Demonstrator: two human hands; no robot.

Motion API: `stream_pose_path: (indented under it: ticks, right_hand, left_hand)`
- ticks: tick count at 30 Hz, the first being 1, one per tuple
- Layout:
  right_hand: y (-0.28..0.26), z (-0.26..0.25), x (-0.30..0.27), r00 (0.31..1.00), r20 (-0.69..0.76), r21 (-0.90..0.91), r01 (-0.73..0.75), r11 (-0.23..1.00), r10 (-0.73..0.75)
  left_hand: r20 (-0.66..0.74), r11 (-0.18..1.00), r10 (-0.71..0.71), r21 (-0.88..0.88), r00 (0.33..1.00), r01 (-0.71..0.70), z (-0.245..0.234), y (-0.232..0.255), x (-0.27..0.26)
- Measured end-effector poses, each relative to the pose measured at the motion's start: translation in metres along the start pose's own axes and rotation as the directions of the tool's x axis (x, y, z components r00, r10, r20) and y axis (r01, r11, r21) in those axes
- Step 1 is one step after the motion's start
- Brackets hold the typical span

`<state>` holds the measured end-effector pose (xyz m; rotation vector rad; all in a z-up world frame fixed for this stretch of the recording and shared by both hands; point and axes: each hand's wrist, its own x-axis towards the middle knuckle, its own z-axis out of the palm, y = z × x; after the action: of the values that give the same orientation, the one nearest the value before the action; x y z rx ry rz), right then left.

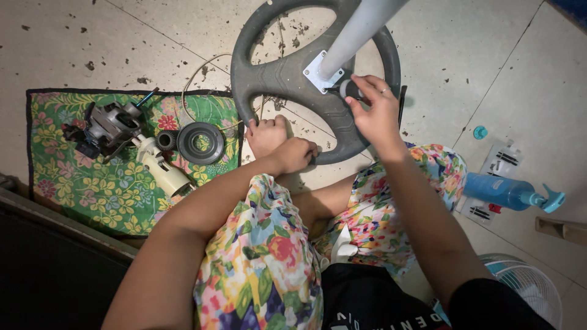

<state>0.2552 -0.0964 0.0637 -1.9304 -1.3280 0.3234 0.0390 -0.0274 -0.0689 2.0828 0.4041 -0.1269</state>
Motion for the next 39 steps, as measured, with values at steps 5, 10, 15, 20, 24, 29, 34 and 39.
stream_pose_path:
  ticks: [5,10,15,20,24,29,34,39]
  right_hand:
    - [-0.011,-0.003,0.008,0.993,0.088,-0.082,0.088,0.993,-0.080]
    - [-0.023,-0.004,0.020,0.978,0.160,-0.163,0.160,0.974,-0.134]
    - [-0.038,-0.009,0.028,0.933,0.237,-0.167,0.313,0.935,-0.270]
    - [-0.044,-0.007,0.029,0.955,0.261,-0.164,0.189,0.968,-0.142]
    - [-0.035,-0.010,0.030,0.894,0.178,-0.191,0.440,0.877,-0.410]
    - [-0.023,-0.012,0.028,0.857,0.216,-0.167,0.505,0.847,-0.468]
    - [-0.022,-0.006,0.019,0.939,0.157,-0.048,0.316,0.947,-0.305]
    - [-0.022,-0.006,0.019,0.946,0.186,-0.059,0.282,0.958,-0.267]
  left_hand:
    - [-0.003,0.999,0.026,-0.030,1.000,-0.026,0.003,-0.006,0.001]
    - [-0.014,0.999,0.035,-0.005,0.999,-0.035,-0.001,-0.001,-0.001]
    - [-0.143,0.890,-0.323,0.290,0.936,0.351,-0.058,0.065,-0.035]
    - [-0.273,0.792,-0.437,0.334,0.857,0.511,-0.110,0.122,-0.052]
    - [-0.248,0.807,-0.415,0.344,0.875,0.480,-0.092,0.104,-0.052]
    - [0.004,0.999,0.053,0.003,0.999,-0.053,-0.023,0.025,-0.007]
    - [0.024,1.000,-0.005,-0.006,1.000,0.005,0.002,-0.002,0.001]
    - [0.021,1.000,-0.013,-0.009,1.000,0.013,0.005,-0.006,0.002]
